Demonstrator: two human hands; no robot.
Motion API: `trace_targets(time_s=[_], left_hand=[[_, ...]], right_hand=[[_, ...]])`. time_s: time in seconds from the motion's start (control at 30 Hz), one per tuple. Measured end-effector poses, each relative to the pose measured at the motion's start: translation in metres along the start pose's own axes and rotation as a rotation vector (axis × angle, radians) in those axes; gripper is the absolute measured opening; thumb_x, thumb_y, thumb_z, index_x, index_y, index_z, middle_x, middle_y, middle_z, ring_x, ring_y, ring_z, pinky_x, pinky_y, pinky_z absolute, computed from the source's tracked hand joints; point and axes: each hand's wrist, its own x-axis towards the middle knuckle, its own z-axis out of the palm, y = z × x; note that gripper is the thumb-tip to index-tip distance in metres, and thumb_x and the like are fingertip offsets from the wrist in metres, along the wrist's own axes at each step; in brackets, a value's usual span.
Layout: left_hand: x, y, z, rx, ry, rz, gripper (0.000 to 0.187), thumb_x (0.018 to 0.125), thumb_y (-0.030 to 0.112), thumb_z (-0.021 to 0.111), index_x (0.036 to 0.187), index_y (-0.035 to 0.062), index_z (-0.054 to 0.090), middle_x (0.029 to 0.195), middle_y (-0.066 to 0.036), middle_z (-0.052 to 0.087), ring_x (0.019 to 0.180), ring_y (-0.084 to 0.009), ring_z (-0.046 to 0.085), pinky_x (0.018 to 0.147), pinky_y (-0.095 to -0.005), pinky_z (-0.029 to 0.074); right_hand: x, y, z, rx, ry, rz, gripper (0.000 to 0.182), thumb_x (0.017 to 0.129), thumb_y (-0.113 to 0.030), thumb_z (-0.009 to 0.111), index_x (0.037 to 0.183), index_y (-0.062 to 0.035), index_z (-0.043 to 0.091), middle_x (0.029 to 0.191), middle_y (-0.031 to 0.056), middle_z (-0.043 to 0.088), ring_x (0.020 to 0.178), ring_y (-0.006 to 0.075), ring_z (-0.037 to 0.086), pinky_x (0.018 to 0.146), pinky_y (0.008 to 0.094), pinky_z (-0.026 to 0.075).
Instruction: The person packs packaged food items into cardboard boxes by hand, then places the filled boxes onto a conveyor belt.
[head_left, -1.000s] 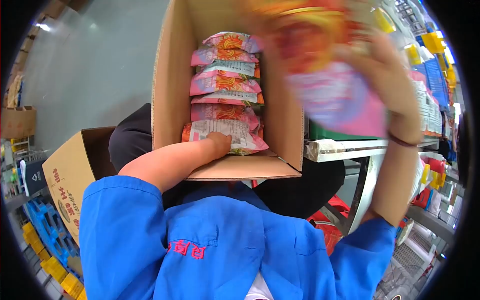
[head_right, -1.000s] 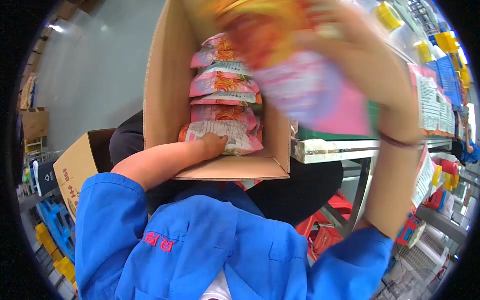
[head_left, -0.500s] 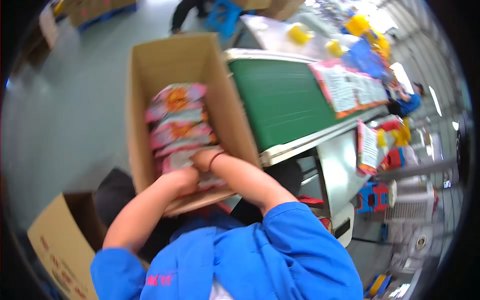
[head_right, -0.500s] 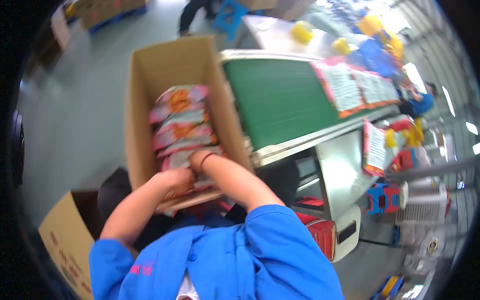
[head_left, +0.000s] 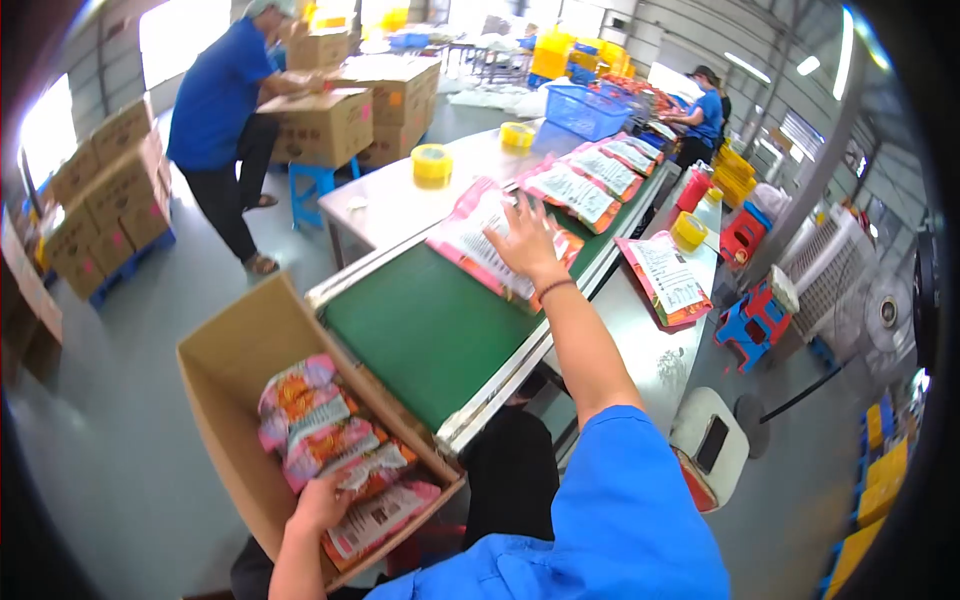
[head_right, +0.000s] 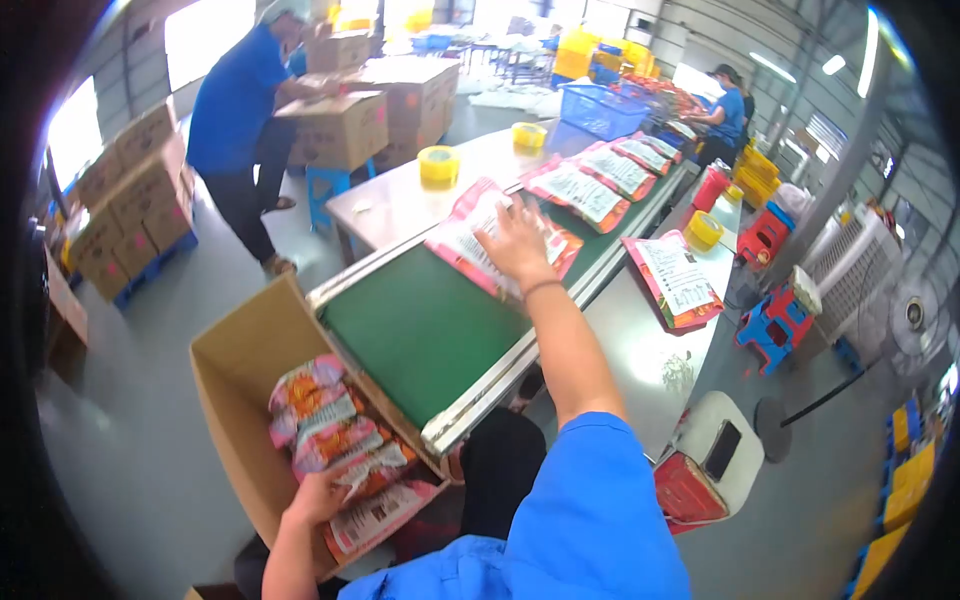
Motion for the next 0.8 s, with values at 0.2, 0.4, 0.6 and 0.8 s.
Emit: trace_targets(time_s=[0.2,0.4,0.6,0.8], left_hand=[[0.033,0.006,-0.009,-0.397,0.320,0.150,0.029,0.083,0.007,0.070,0.107,-0.0088,0.063,0.091,-0.013,0.070,0.076,-0.0162,0.066,0.069,-0.0295,0.053],[0.096,0.158,-0.042,-1.095,0.268,0.120,0.035,0.090,0.022,0.067,0.114,-0.0013,0.057,0.096,-0.007,0.062,0.087,-0.0151,0.063,0.075,-0.0260,0.053],[0.171,0.239,-0.012,-1.245,-0.053,-0.012,0.043,0.091,0.031,0.066,0.118,0.0001,0.053,0.099,-0.007,0.061,0.095,-0.0248,0.063,0.085,-0.0332,0.052],[0.197,0.295,-0.009,-1.093,-0.160,-0.161,0.049,0.084,0.041,0.071,0.114,0.0041,0.058,0.096,-0.007,0.068,0.080,-0.0208,0.066,0.073,-0.0379,0.055]], right_hand=[[-0.019,0.084,0.073,0.493,-0.490,0.247,0.092,0.085,-0.076,0.030,0.152,-0.0143,0.019,0.155,0.0157,0.026,0.142,0.0388,0.023,0.115,0.0550,0.014],[-0.047,0.057,0.053,0.531,-0.464,0.163,0.090,0.088,-0.075,0.025,0.152,-0.0131,0.016,0.153,0.0207,0.026,0.141,0.0389,0.023,0.114,0.0567,0.013],[-0.075,0.024,0.035,0.576,-0.391,0.055,0.086,0.090,-0.069,0.035,0.152,-0.0117,0.017,0.152,0.0237,0.026,0.141,0.0453,0.018,0.114,0.0571,0.012],[-0.053,0.068,0.029,0.571,-0.420,-0.234,0.080,0.088,-0.063,0.049,0.144,-0.0075,0.035,0.148,0.0293,0.029,0.137,0.0531,0.020,0.113,0.0580,0.015]])
